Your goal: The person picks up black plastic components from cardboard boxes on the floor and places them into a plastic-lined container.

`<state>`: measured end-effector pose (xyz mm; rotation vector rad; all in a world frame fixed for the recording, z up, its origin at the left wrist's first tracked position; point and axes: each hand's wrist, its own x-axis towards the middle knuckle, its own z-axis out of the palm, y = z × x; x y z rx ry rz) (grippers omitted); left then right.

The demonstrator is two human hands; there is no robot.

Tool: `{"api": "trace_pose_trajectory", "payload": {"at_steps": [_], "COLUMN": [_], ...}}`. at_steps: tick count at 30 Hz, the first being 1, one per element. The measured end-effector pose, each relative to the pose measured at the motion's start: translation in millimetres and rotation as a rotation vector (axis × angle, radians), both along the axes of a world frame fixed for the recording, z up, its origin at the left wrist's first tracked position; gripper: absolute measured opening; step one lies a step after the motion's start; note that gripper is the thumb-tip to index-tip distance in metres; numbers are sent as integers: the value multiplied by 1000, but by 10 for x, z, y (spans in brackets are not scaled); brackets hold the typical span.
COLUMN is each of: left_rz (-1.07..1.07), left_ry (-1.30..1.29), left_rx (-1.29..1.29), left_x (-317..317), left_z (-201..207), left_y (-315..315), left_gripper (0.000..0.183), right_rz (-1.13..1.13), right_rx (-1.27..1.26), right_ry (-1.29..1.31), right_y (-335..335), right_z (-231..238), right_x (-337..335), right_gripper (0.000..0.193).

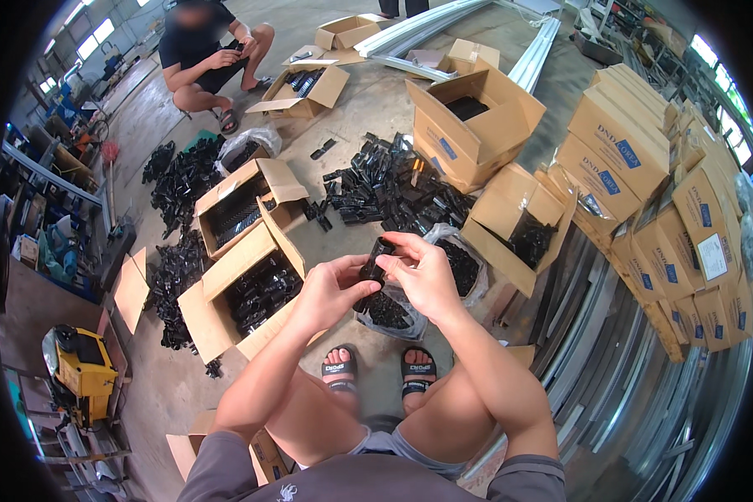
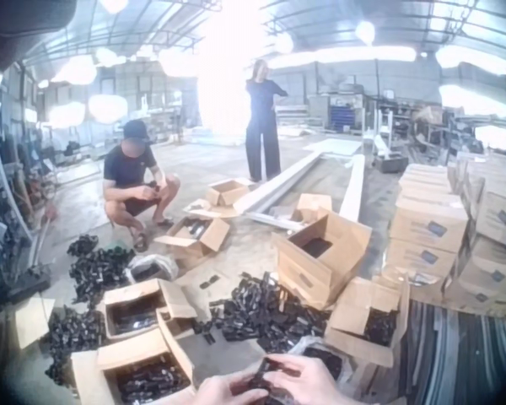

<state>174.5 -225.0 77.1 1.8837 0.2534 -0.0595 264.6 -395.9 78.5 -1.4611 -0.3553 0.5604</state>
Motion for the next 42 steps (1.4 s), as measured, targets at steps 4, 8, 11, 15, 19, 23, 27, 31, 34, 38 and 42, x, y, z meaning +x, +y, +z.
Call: {"api": "trace_pose_trajectory", "payload": {"at_steps": [4,8,11,15,19,23,27,31,34,38,42], "left_rz": [3,-51,-98,-124,-111,-94,-130,-149,-116,-59,-90], "left_ry": [4,-35,-48,-40,-35,25,39,36,67,-13,-66], "left_rx": [13,-47,-85,-123,-168,-208,-121,-10,161,326,444], "left_x": [3,2,10,1,-3,-20,-12,-47,-28,-37,-46], "left_z": [50,44,-13,-33,-107,-24,4,116,265,228,243], "left_y": [-14,-42,-44,-34,19,-12,6,0,-10,19,74], "left_gripper": [43,45,50,55,57,58,58,63,67,66,64], "right_rz": [-50,23,26,13,47,41,35,15,35,88,174], "right_rx": [30,52,73,69,22,31,22,8,25,55,84], "right_ry": [43,156,236,232,189,218,222,256,228,219,178], "right_y": [-1,-67,-98,-121,-132,-110,-67,-50,-65,-66,-121], "right_z": [44,15,17,-10,-58,-71,-119,-141,-190,-202,-262], "right_x": [-21,30,65,98,139,140,150,158,179,209,264], "right_gripper": [40,37,36,37,41,44,44,44,45,45,43]}}
